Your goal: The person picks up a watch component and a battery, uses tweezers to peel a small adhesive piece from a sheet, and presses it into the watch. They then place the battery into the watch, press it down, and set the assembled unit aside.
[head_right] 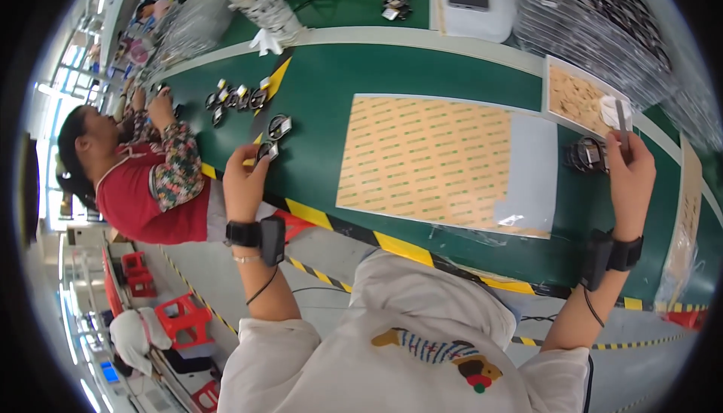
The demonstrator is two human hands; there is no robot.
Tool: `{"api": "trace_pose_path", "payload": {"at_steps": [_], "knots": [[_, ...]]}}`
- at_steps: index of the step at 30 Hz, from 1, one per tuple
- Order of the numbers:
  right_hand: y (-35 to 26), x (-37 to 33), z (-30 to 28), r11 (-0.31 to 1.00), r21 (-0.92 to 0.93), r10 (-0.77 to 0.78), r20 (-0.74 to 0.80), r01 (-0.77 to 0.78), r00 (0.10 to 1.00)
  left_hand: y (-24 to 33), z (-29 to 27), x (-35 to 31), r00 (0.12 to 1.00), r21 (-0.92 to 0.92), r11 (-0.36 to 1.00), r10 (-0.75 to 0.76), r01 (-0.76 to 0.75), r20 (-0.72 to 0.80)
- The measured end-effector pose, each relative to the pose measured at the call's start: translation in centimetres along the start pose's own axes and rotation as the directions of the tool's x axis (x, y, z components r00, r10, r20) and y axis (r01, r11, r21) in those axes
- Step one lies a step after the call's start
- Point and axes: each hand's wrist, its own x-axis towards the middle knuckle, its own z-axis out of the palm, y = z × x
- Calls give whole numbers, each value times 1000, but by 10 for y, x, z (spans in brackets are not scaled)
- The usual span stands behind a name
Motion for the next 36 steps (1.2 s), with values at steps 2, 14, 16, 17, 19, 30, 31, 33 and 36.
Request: {"api": "trace_pose_path", "payload": {"at_steps": [2, 14, 16, 17, 19, 30, 31, 33, 36], "knots": [[-13, -4, 7, 990, 139, 6, 22, -9, 1000, -5, -1, 8, 991, 144, 986, 99, -85, -94], [-88, -44, 46, 670, 676, 68, 358, -308, 931, 18, 10, 18, 875, -200, 978, 38, 68, 482], [-87, -45, 53, 599, 648, 106, 517, -470, 849, 62, 5, 16, 750, -518, 721, -5, 460, 661], [-86, -45, 56, 609, 635, 142, 501, -474, 854, 80, 9, 15, 665, -577, 507, 10, 641, 747], [-87, -44, 60, 533, 612, 52, 665, -583, 745, 105, 27, 13, 570, -567, 397, 124, 722, 813], [-75, -35, 57, 514, 676, -14, 621, -527, 783, 227, 159, 19, 383, -514, 226, 443, 827, 811], [-74, -36, 58, 533, 671, 28, 595, -515, 803, 226, 163, 24, 443, -568, 212, 437, 795, 783], [-74, -37, 62, 527, 678, 63, 570, -513, 819, 219, 166, 32, 495, -615, 198, 431, 763, 754], [-73, -37, 71, 513, 695, 110, 529, -504, 842, 204, 161, 46, 556, -645, 119, 405, 755, 726]]}}
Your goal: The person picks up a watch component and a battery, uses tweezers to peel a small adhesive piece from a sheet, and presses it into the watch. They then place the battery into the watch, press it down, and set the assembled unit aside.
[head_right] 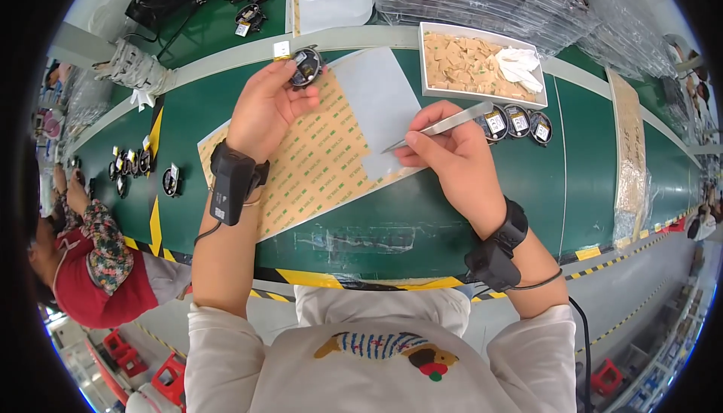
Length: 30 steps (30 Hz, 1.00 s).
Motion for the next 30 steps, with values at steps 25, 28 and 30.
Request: {"api": "trace_pose_path", "payload": {"at_steps": [25, 28, 30], "knots": [[-32, -4, -21, 983, -169, 115, 302, -66, 946, -20, 45, -24, 956, 70, 970, -242, 233, 168], [-34, -6, -21, 962, -234, 199, 252, -140, 947, -18, 45, -21, 979, 104, 985, -153, 140, 131], [-31, -6, -25, 965, -261, 78, 369, 23, 926, -19, 44, -19, 986, 121, 986, -126, 113, 111]]}}
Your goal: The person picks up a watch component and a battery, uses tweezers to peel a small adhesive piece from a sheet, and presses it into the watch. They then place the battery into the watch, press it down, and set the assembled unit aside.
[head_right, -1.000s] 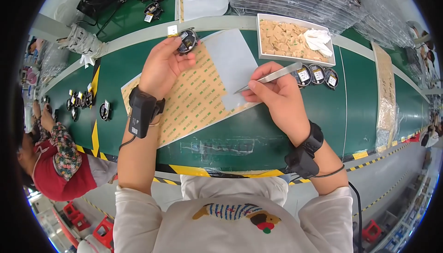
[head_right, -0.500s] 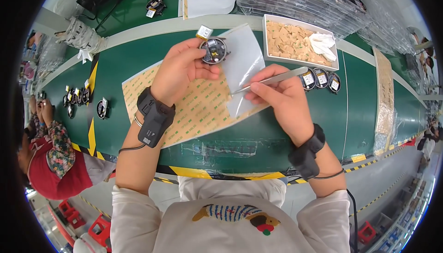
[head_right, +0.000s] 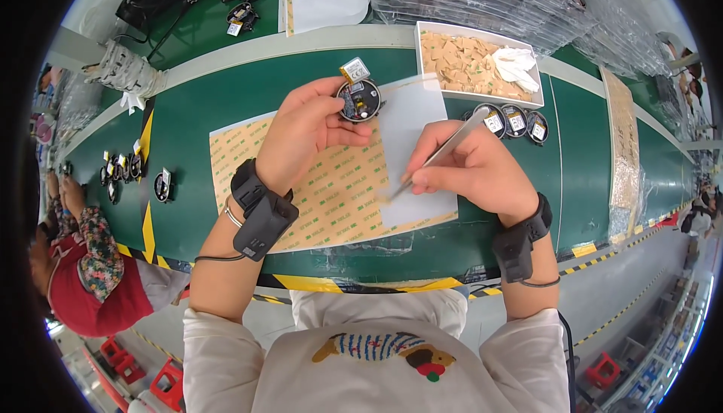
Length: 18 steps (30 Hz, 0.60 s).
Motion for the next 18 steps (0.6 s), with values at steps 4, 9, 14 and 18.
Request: {"api": "trace_pose_path", "payload": {"at_steps": [4, 9, 14, 18], "knots": [[7, 3, 0, 982, 20, -189, 77, 188, 979, 2, -8, 0, 998, 38, 998, 57, -56, -37], [8, 8, 3, 946, 212, -171, -319, 246, 932, 5, 6, -7, 1000, 3, 1000, -6, 6, 25], [12, 13, 8, 912, 270, -194, -377, 308, 906, -5, 17, -15, 991, 154, 983, -116, 104, 72], [10, 13, 11, 910, 267, -206, -371, 316, 906, -7, 22, -16, 986, 86, 982, -169, 167, 12]]}}
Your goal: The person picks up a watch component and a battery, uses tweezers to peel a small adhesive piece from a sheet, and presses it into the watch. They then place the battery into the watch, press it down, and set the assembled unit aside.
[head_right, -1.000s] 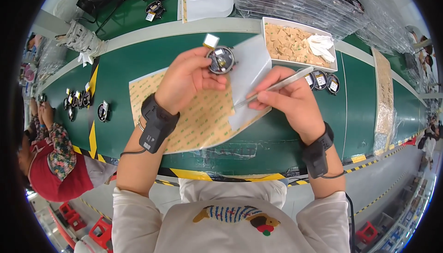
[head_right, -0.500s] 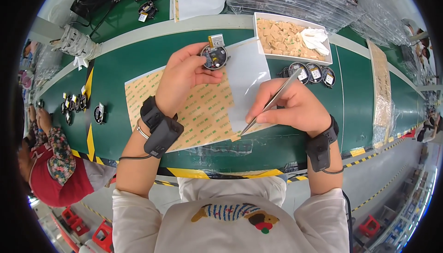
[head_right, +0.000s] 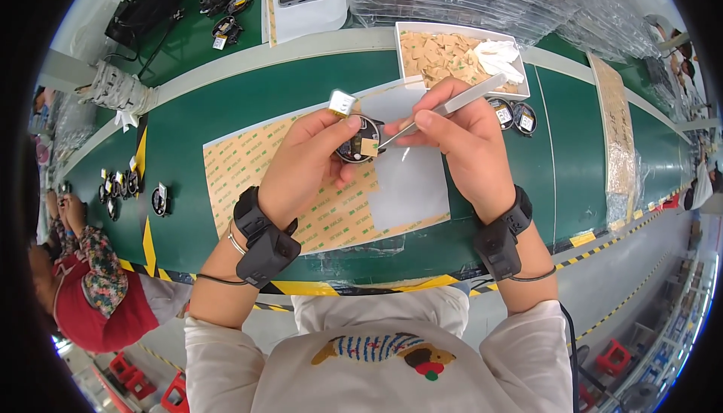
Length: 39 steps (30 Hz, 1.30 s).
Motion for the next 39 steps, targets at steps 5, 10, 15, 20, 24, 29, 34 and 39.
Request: {"api": "trace_pose_path", "payload": {"at_steps": [5, 10, 15, 20, 24, 29, 34, 39], "knots": [[1, 1, 0, 993, -116, 7, -34, -11, 999, 0, 4, -2, 1000, -31, 999, 7, -7, -16], [0, 1, 1, 982, -187, 27, -43, -35, 999, -2, 3, -2, 1000, 29, 999, -13, 13, -3], [3, -3, 3, 965, -260, -48, -51, 33, 998, -2, 9, -4, 1000, 100, 995, 12, -11, -13], [2, -9, 11, 955, -295, -53, -42, 39, 998, -4, 10, -4, 999, 226, 974, 39, -30, -32], [4, -16, 16, 918, -352, -196, -5, 182, 981, 0, 12, -3, 994, 235, 971, 65, -41, -92], [7, -17, 21, 823, -493, -316, 14, 282, 949, -4, 10, -1, 993, 162, 983, 103, -92, -63], [9, -11, 15, 879, -405, -281, -17, 250, 960, -5, 8, -2, 995, -86, 991, 101, -100, 0], [14, -6, 12, 959, -153, -248, -46, 239, 968, -3, 5, -2, 996, -191, 979, 78, -68, 47]]}}
